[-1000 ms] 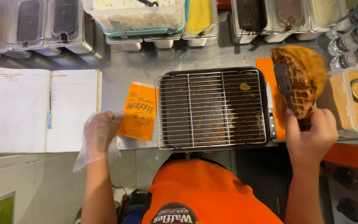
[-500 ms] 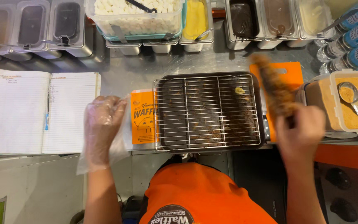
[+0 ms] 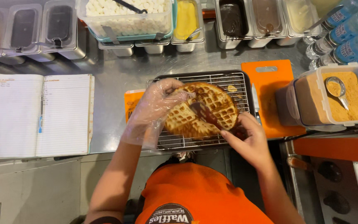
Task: The person removes a cooked waffle from a waffle iron and places it on a wire rack. They spread a dark chocolate-like topping over half of the waffle and then sprinkle small white cubes over the topping.
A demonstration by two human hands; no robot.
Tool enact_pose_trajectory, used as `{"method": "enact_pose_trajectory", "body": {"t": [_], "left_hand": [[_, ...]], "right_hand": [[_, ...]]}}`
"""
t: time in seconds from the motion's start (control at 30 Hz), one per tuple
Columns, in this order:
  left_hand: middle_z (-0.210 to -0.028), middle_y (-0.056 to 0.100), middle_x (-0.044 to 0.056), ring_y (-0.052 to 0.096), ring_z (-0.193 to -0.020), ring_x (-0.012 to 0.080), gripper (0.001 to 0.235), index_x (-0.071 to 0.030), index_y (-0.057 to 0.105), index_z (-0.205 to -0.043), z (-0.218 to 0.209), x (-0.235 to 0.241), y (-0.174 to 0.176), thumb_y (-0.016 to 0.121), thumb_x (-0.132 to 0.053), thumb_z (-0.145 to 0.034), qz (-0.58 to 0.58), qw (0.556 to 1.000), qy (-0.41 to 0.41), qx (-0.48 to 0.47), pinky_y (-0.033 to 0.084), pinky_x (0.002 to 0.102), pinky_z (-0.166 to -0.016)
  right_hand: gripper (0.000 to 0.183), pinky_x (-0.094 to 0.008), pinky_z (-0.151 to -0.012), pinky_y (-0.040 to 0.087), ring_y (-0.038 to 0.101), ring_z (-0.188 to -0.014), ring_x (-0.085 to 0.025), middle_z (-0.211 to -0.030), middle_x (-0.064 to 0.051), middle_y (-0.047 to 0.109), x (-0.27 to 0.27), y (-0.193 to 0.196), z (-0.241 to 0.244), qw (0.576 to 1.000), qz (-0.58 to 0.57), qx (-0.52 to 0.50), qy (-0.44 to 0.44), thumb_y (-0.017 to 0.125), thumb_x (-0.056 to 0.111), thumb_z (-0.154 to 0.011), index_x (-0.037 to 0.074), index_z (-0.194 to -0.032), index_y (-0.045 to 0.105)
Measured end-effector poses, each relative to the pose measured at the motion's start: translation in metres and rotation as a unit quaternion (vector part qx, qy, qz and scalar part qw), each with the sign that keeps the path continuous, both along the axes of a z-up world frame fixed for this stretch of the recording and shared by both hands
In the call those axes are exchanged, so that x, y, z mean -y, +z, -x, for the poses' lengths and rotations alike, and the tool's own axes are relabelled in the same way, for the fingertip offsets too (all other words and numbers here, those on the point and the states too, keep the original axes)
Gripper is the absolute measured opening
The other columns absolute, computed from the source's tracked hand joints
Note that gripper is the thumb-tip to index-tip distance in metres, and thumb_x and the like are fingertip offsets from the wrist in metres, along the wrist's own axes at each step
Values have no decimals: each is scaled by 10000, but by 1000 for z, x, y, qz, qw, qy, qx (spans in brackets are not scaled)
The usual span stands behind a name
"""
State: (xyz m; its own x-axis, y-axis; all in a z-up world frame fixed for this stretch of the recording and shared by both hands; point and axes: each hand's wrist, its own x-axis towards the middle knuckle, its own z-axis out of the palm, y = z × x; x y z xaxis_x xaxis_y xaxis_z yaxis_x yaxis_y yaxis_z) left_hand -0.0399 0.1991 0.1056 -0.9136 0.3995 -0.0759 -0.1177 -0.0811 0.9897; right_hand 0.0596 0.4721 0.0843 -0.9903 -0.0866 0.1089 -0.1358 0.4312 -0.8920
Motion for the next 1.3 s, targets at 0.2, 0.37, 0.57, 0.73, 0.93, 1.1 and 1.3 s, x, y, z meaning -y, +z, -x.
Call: {"method": "enact_pose_trajectory", "body": {"t": [0.2, 0.37, 0.57, 0.73, 0.93, 1.1, 1.3], "left_hand": [[-910, 746, 50, 705, -864, 197, 177, -88, 760, -1007, 3, 5, 55, 722, -239, -924, 239, 886, -136, -374, 565, 382, -822], [-948, 738, 57, 681, -954, 259, 251, -130, 775, -1021, -25, -18, 84, 727, -358, -926, 366, 771, -128, -505, 509, 454, -891], [-1193, 727, 96, 668, -1161, 272, 227, -98, 746, -1115, -35, 20, 82, 733, -268, -965, 322, 800, 134, -488, 506, 437, -1042], [-1125, 721, 115, 704, -1024, 191, 171, -19, 719, -1135, -49, 39, 58, 667, -109, -1000, 176, 928, 198, -262, 573, 305, -903], [-1097, 726, 120, 700, -1014, 193, 162, 3, 727, -1132, -47, 38, 30, 651, -31, -994, 176, 927, 201, -262, 566, 286, -910], [-1142, 748, 96, 710, -1095, 232, 117, -55, 758, -1093, -60, 54, 22, 650, -27, -1057, 515, 664, 212, -499, 588, 317, -953], [-1039, 752, 120, 747, -891, 179, 100, -9, 728, -1032, -59, 56, 20, 638, -49, -1013, 276, 894, 264, -233, 589, 269, -753]], "right_hand": [[382, -310, -755, 473, 588, -869, -186, -959, -63, 633, -12, 38, 11, 982, -79, -128, 116, 807, 106, -757, 19, -1109, 688], [273, -367, -727, 476, 584, -820, -259, -865, -89, 603, 11, 25, 12, 978, -130, -143, 81, 804, 97, -800, 34, -1043, 697], [161, -452, -810, 417, 540, -902, -333, -931, -141, 562, -67, 7, 21, 895, -308, -292, -138, 759, -13, -939, 3, -1051, 644], [301, -484, -774, 378, 492, -876, -382, -869, -179, 498, -56, -13, 26, 877, -331, -269, -220, 805, 36, -927, 23, -897, 506], [235, -419, -769, 472, 580, -852, -327, -848, -134, 606, 26, -27, -6, 979, -160, -125, 37, 792, 136, -810, 39, -1003, 699], [200, -461, -854, 442, 566, -939, -367, -953, -165, 613, -49, -4, 12, 908, -320, -222, -158, 779, 53, -891, -3, -1049, 671], [131, -442, -805, 458, 590, -881, -333, -898, -133, 614, -8, -18, 8, 952, -187, -224, -92, 732, 96, -871, 22, -941, 649]]}}
